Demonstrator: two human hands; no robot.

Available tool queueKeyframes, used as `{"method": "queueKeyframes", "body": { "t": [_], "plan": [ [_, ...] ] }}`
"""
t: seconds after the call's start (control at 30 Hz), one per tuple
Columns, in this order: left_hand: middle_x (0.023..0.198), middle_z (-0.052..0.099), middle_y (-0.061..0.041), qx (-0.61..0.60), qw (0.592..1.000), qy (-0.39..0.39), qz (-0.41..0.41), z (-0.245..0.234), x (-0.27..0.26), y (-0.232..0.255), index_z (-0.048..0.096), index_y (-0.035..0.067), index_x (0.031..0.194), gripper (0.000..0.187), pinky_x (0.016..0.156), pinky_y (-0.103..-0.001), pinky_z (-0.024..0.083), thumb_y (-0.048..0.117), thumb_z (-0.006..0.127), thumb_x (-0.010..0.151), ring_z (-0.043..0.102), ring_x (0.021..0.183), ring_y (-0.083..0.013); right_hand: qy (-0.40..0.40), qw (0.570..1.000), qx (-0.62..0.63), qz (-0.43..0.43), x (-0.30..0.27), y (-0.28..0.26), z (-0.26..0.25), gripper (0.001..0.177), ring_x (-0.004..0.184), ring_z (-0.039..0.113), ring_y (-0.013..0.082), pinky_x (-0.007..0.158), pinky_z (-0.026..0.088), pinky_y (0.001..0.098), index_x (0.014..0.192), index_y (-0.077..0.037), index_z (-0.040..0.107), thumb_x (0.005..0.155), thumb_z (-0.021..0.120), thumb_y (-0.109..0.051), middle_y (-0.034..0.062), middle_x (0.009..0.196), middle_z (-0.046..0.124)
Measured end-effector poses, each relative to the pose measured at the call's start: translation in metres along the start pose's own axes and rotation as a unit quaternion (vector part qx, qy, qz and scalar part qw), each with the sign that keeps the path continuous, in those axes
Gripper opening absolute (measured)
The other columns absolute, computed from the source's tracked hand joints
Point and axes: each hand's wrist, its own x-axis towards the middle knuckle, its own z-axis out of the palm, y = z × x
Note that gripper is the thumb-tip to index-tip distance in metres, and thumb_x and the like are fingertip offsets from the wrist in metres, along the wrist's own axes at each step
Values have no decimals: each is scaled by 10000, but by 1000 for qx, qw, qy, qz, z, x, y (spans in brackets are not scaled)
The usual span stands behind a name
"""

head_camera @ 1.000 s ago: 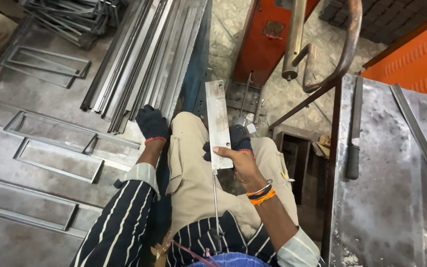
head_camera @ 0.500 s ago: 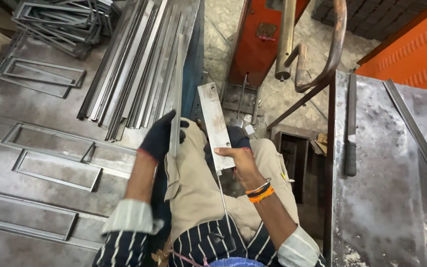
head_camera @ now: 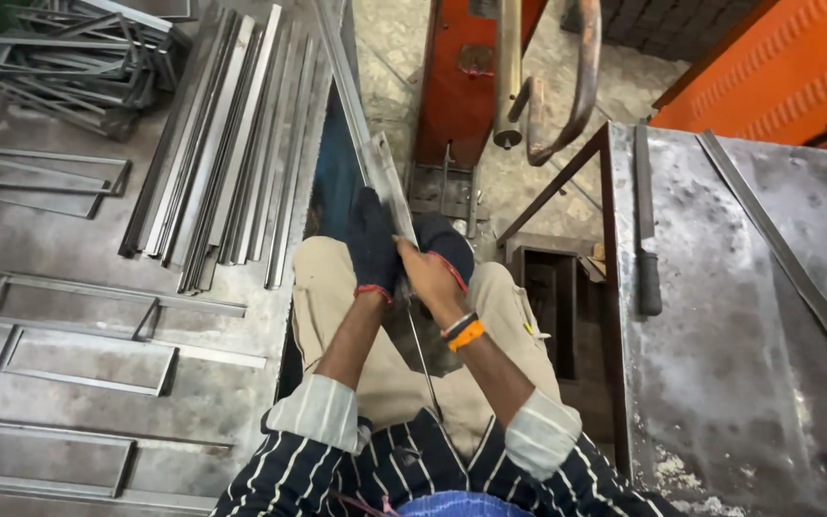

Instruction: Assembling and spot welding metal frame components at a manual workstation.

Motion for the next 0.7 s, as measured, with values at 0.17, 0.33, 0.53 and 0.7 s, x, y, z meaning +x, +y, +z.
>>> {"method": "queueKeyframes", "body": {
  "t": [0.17,0.33,0.53,0.7],
  "plan": [
    [832,652,-136,52,985,-33,162,4,-21,36,606,-73,1005,435,706,-381,483,331,478,1102,536,736,-165,49,990,-1,-130,52,20,17,683,953,703,329,794,514,403,1238,-128,636,987,347,-693,201,979,705],
    [793,599,-190,100,972,-49,207,-3,-59,40,608,-62,971,405,699,-388,471,284,489,1145,541,749,-184,79,995,35,-40,32,-52,-27,801,918,723,394,723,522,433,945,33,714,1005,454,-722,280,856,681],
    [675,651,-155,172,976,-55,119,-9,-98,47,701,17,1151,312,563,-377,464,262,570,1010,646,600,-152,66,944,197,-258,91,-33,-29,841,866,671,310,751,503,411,1008,88,702,997,467,-719,173,877,699],
    [718,611,-98,123,987,-38,95,-23,-58,-16,699,-49,947,487,615,-381,428,338,500,1165,527,678,-164,89,994,28,-52,71,-26,-34,928,744,666,269,735,498,411,820,89,703,962,413,-781,190,689,650]
  ]
}}
